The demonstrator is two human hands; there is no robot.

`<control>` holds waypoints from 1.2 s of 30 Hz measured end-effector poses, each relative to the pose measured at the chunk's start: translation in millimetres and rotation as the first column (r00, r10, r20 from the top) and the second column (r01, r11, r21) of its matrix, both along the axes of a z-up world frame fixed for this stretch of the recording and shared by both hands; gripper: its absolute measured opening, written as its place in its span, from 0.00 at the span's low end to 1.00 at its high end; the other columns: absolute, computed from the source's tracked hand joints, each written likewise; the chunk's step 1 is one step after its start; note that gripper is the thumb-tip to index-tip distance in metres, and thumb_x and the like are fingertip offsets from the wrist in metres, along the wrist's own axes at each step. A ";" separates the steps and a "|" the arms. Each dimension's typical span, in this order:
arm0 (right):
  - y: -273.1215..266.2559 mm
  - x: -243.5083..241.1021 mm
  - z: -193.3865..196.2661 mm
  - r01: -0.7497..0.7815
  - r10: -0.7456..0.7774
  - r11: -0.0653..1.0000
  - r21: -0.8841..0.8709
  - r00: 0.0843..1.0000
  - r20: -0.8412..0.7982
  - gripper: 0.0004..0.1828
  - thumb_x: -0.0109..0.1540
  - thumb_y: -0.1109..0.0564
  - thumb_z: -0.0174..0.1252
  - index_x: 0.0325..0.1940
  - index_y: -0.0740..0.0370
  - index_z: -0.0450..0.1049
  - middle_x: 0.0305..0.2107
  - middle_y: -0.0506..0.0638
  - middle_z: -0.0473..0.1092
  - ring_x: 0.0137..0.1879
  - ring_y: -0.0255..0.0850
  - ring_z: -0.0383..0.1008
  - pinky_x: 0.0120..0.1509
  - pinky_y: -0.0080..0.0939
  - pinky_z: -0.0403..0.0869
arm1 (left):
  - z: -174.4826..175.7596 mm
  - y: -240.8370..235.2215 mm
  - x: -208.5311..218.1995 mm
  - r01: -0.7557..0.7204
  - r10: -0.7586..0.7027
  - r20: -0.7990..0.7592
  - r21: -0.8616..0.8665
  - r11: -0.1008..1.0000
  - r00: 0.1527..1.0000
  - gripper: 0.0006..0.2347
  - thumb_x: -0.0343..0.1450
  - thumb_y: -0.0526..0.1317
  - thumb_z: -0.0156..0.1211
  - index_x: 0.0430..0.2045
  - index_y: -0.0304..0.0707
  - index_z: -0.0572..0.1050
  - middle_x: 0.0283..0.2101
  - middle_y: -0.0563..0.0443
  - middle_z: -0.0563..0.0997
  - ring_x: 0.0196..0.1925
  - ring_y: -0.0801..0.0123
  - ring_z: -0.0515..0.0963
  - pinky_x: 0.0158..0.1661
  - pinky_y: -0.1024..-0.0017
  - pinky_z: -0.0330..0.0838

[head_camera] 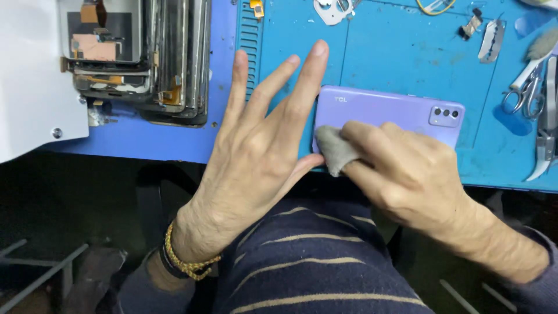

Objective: Cleaning the exterior of a purple TCL smartphone using a cloth and cleaning solution.

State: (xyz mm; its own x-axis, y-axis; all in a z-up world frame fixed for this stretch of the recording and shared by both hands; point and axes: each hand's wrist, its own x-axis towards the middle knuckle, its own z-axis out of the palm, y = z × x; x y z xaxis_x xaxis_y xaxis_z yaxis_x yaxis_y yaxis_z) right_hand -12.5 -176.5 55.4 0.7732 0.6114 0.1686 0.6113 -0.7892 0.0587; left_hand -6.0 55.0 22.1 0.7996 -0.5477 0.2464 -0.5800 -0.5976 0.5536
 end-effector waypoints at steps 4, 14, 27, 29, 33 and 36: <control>12.2 1.1 3.5 -0.136 0.141 0.988 0.074 0.987 -0.073 0.11 0.55 0.61 0.62 0.41 0.60 0.81 0.44 0.52 0.74 0.38 0.41 0.77 0.34 0.38 0.75 | -4.9 0.8 -1.5 0.027 -0.028 -0.019 -0.028 0.999 0.999 0.48 0.63 0.44 0.80 0.70 0.27 0.47 0.76 0.42 0.56 0.78 0.52 0.61 0.77 0.37 0.41; 20.7 -5.0 2.1 -0.090 0.101 0.992 0.089 0.987 -0.126 0.12 0.52 0.62 0.61 0.40 0.62 0.80 0.46 0.53 0.73 0.38 0.44 0.77 0.34 0.42 0.74 | -7.7 0.2 5.3 0.016 -0.016 -0.033 0.000 1.000 0.999 0.48 0.62 0.48 0.80 0.69 0.25 0.49 0.76 0.44 0.54 0.79 0.55 0.56 0.76 0.33 0.38; 28.1 -23.0 -4.3 0.068 -0.062 0.996 0.055 0.993 -0.102 0.11 0.52 0.64 0.62 0.39 0.59 0.78 0.47 0.55 0.73 0.39 0.47 0.78 0.34 0.44 0.73 | -5.9 3.7 3.0 -0.024 0.021 -0.039 -0.090 0.996 0.999 0.43 0.60 0.46 0.79 0.66 0.22 0.60 0.74 0.43 0.55 0.77 0.56 0.59 0.75 0.33 0.39; 26.7 -28.7 -2.2 0.095 -0.086 0.994 0.045 0.980 -0.181 0.16 0.51 0.65 0.60 0.42 0.57 0.80 0.46 0.54 0.73 0.37 0.47 0.77 0.34 0.45 0.73 | -9.0 5.9 4.3 -0.021 0.019 -0.022 -0.100 0.995 1.000 0.41 0.60 0.47 0.79 0.64 0.23 0.63 0.74 0.43 0.55 0.77 0.55 0.58 0.75 0.33 0.39; 33.7 -28.6 -1.3 0.134 -0.135 0.991 -0.015 0.976 -0.168 0.20 0.51 0.67 0.60 0.46 0.57 0.82 0.45 0.53 0.73 0.37 0.47 0.78 0.31 0.45 0.72 | -13.6 9.6 2.6 -0.002 -0.001 -0.027 -0.124 0.992 1.000 0.39 0.60 0.48 0.79 0.63 0.23 0.67 0.74 0.42 0.54 0.77 0.54 0.57 0.75 0.33 0.38; 34.3 -32.9 -0.9 0.145 -0.145 0.989 -0.015 0.979 -0.140 0.11 0.53 0.66 0.61 0.40 0.59 0.79 0.48 0.55 0.73 0.37 0.48 0.77 0.33 0.46 0.73 | -18.0 10.3 1.5 0.012 -0.012 -0.005 -0.118 0.993 1.000 0.37 0.62 0.49 0.78 0.63 0.24 0.70 0.74 0.42 0.53 0.78 0.53 0.55 0.76 0.33 0.38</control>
